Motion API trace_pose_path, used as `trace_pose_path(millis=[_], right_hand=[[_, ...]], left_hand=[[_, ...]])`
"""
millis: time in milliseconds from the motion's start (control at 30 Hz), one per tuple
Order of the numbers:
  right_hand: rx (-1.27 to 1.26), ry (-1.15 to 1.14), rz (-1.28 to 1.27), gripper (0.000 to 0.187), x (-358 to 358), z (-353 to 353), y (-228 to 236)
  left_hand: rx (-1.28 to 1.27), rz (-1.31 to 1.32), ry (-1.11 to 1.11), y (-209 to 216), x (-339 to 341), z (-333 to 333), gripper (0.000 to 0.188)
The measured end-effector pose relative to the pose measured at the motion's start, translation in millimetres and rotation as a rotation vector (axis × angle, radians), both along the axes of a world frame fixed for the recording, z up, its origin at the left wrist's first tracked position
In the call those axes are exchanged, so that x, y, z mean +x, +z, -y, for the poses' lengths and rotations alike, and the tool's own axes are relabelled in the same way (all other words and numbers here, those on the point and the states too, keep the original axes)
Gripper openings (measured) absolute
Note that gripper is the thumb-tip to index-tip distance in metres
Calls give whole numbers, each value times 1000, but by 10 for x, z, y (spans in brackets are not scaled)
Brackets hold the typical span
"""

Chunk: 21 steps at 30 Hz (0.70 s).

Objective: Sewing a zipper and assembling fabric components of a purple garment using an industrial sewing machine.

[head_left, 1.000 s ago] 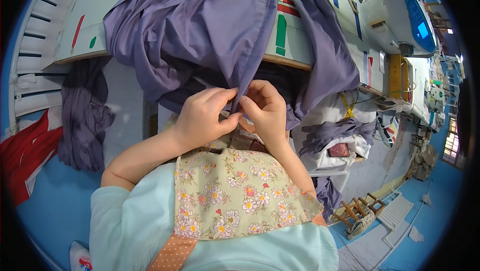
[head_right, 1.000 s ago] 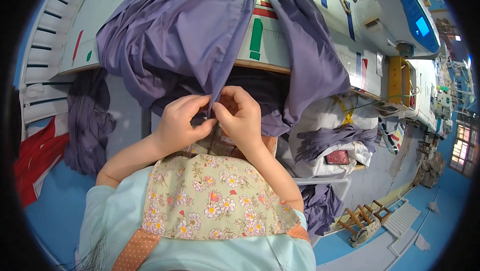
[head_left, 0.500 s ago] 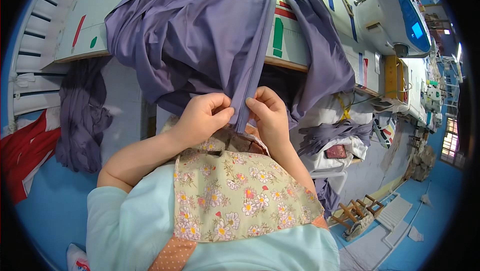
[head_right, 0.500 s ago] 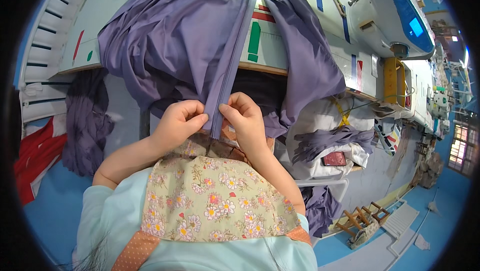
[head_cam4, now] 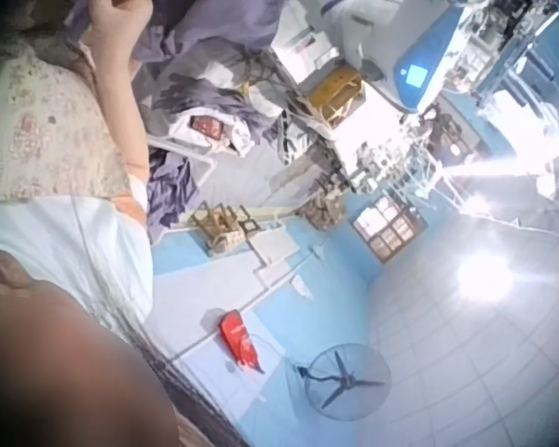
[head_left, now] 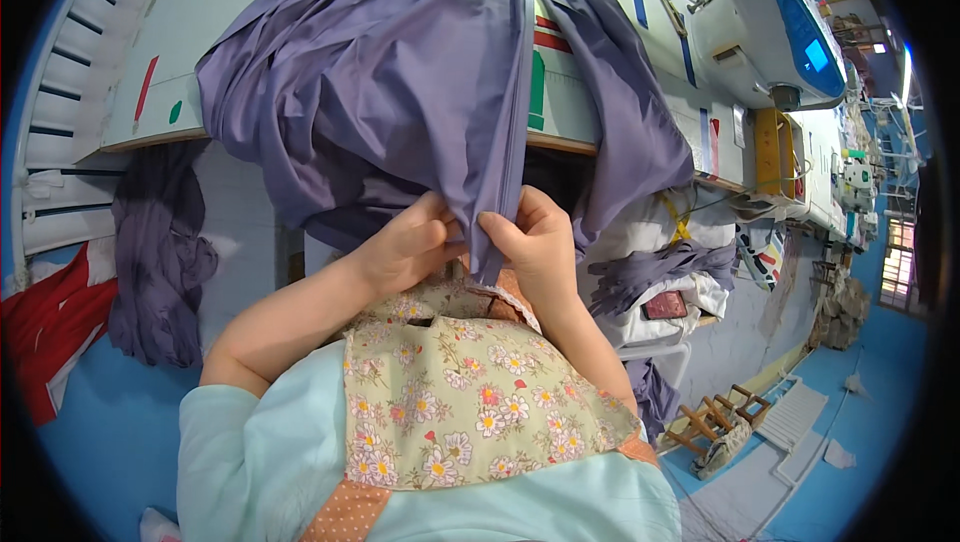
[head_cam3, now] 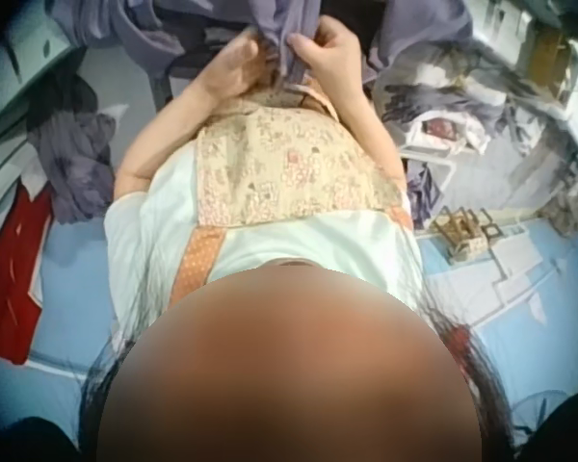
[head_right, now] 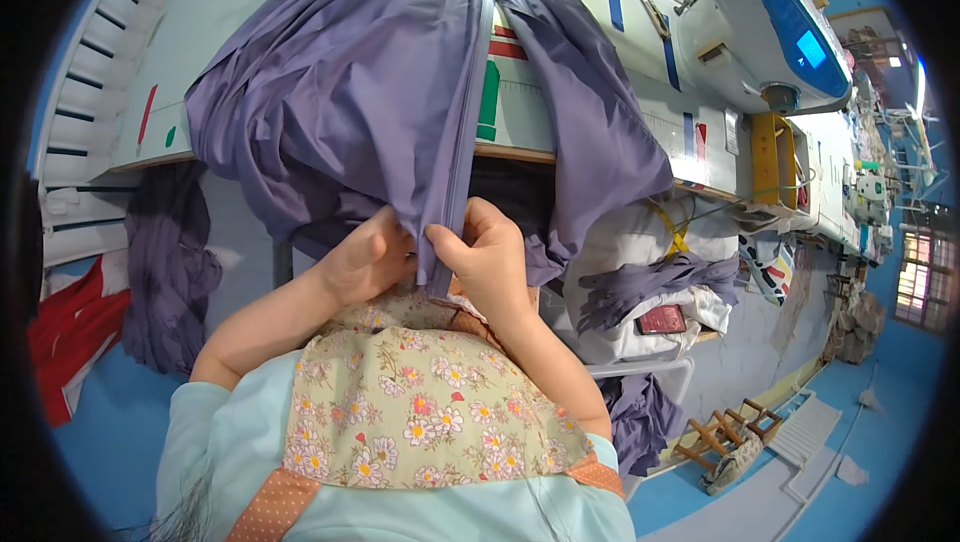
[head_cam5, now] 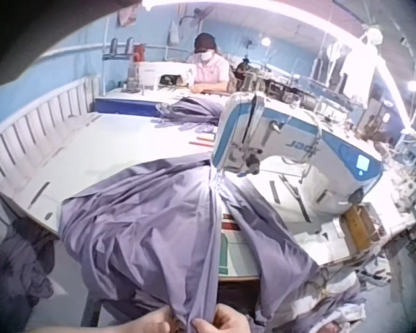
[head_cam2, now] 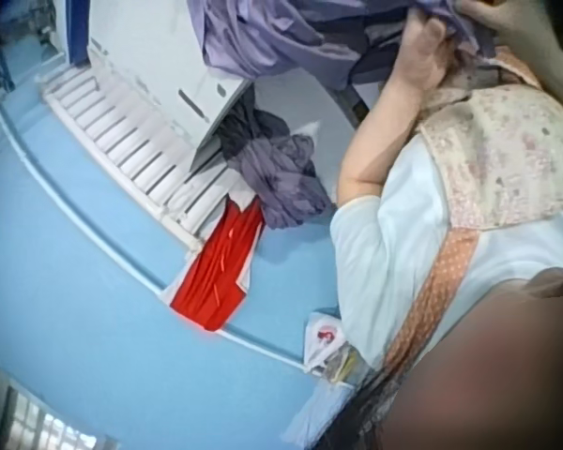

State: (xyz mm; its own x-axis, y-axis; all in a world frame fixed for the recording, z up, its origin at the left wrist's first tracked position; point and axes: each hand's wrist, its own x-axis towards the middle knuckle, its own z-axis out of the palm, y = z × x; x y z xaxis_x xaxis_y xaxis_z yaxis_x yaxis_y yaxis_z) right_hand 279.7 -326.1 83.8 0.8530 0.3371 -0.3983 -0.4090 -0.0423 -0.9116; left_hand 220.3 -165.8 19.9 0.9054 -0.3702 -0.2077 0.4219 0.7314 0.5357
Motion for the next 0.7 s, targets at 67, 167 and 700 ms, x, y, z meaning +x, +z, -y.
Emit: trace_pose_path(millis=[67,167,700], right_hand=[[-59,-2,77,14,-13,17,-109],[-351,43,315,19,-37,4,-98],[-715,227,1364,44,1491,-355,14]], left_hand=[[27,8,263,297,177,219,49],[301,-80,339,391,363,308,37],[478,-295,197,223,367,91,28]])
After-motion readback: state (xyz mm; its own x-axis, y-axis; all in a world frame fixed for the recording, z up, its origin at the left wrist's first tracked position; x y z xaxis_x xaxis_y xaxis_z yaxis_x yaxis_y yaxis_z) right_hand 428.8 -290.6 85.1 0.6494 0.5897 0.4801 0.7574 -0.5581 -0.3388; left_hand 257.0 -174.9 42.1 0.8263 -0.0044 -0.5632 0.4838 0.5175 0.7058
